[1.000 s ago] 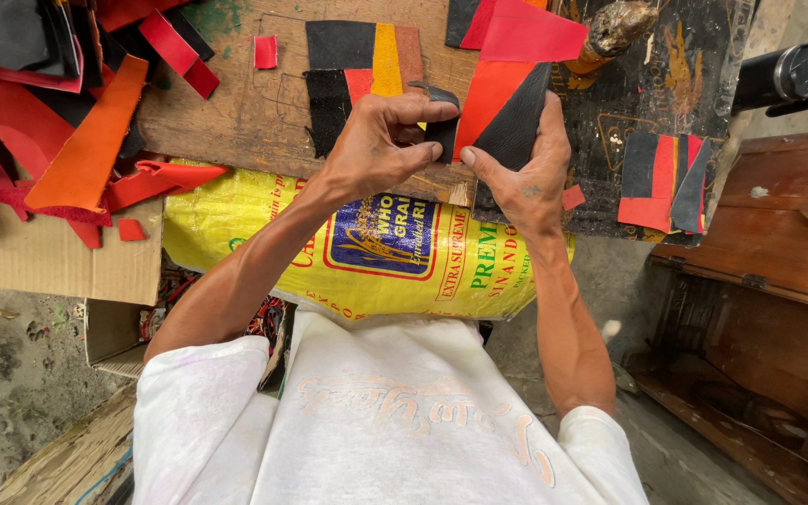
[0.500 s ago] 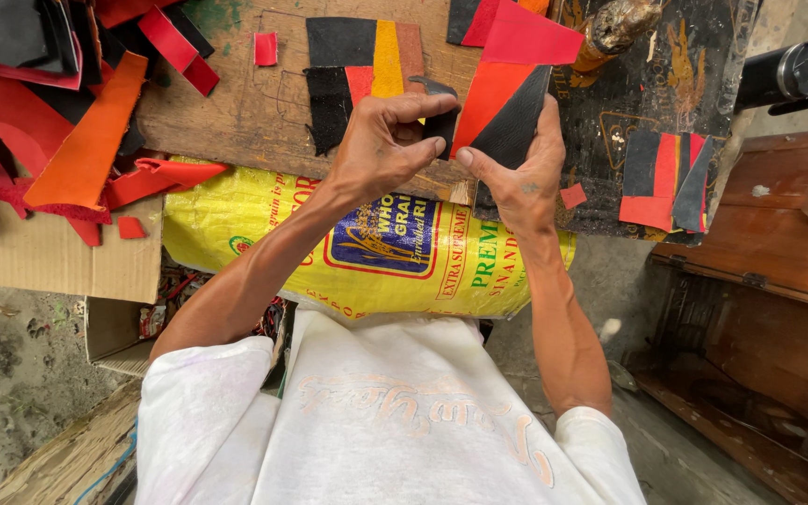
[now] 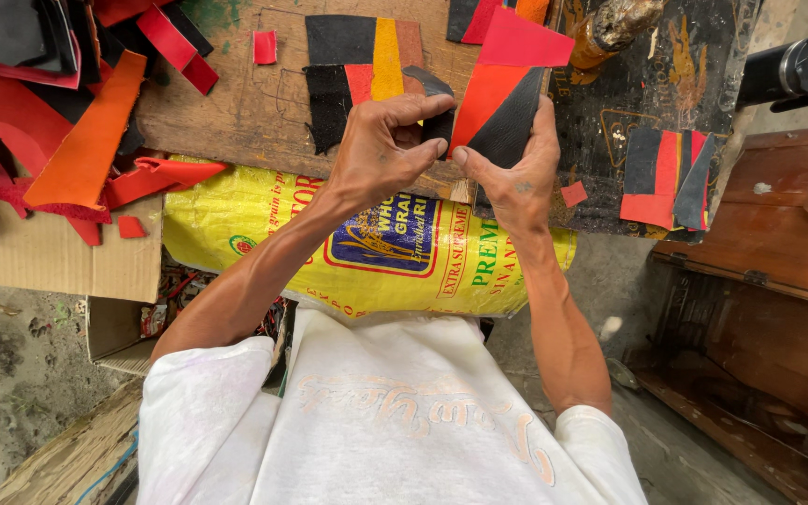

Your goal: The person assembles a decorative patch from colored foam scraps, pressing small red, green, orange and brown cutouts onto a black foam base with a white stripe. They pick each piece by hand, align it on the base, and press it down, building up the design piece by piece on the workbench.

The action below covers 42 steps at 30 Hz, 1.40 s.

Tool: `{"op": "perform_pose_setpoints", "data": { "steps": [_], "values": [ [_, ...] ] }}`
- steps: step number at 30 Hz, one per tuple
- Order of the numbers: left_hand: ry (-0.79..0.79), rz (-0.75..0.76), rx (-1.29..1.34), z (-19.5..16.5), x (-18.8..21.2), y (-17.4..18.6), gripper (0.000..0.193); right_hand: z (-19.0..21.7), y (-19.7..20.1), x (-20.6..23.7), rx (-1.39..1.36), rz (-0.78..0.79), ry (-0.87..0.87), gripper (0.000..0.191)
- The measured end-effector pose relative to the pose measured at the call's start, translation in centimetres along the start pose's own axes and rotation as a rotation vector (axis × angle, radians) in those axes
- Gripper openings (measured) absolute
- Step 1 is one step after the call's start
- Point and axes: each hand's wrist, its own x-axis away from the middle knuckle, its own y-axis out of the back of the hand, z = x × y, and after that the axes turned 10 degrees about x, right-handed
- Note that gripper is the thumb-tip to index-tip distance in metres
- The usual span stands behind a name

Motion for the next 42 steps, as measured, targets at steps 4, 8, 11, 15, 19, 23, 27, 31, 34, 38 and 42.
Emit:
{"op": "perform_pose_setpoints", "data": {
  "steps": [4, 8, 11, 15, 19, 23, 27, 31, 34, 38, 42],
  "values": [
    [-0.059, -0.029, -0.122, -0.1, 0.3, -0.3, 0.046, -0.3, -0.5, 0.5, 0.202, -0.049, 0.177, 0.083],
    [-0.063, -0.034, -0.069, 0.0, 0.7, -0.4, 0.046, 0.2, -0.7, 0.4, 0.048, -0.063, 0.194, 0.102],
    [-0.063, -0.024, 0.001, 0.2, 0.9, -0.3, 0.05, 0.6, -0.5, 0.1, -0.059, -0.033, 0.108, 0.103],
    [-0.121, -0.023, -0.051, 0.2, 1.1, -0.1, 0.057, 0.4, 0.2, -0.5, -0.18, 0.052, 0.138, 0.102],
    [-0.152, 0.007, -0.023, -0.1, 1.1, -0.2, 0.058, -0.4, 1.0, -1.1, -0.223, 0.196, -0.082, 0.057],
    [-0.194, -0.032, -0.167, -0.3, 1.2, -0.5, 0.058, -1.2, 0.2, -1.0, -0.097, 0.007, -0.112, 0.046],
    [-0.144, -0.064, -0.175, -0.3, 1.4, -0.6, 0.057, -1.2, -0.3, -0.6, 0.132, -0.037, 0.005, 0.041],
    [-0.24, -0.015, -0.234, 0.1, 1.5, -0.3, 0.055, -0.7, 0.2, -0.7, 0.126, 0.018, -0.029, 0.043],
    [-0.106, -0.018, 0.013, 0.4, 1.4, -0.1, 0.053, -0.5, 0.3, -0.8, 0.112, 0.028, -0.042, 0.044],
    [0.01, -0.029, 0.107, 0.7, 1.3, 0.1, 0.052, -0.5, 0.3, -0.7, 0.087, 0.042, -0.031, 0.045],
    [0.046, -0.046, 0.064, 0.6, 1.3, 0.2, 0.054, -0.6, 0.4, -0.7, 0.039, 0.046, -0.029, 0.046]
  ]
}}
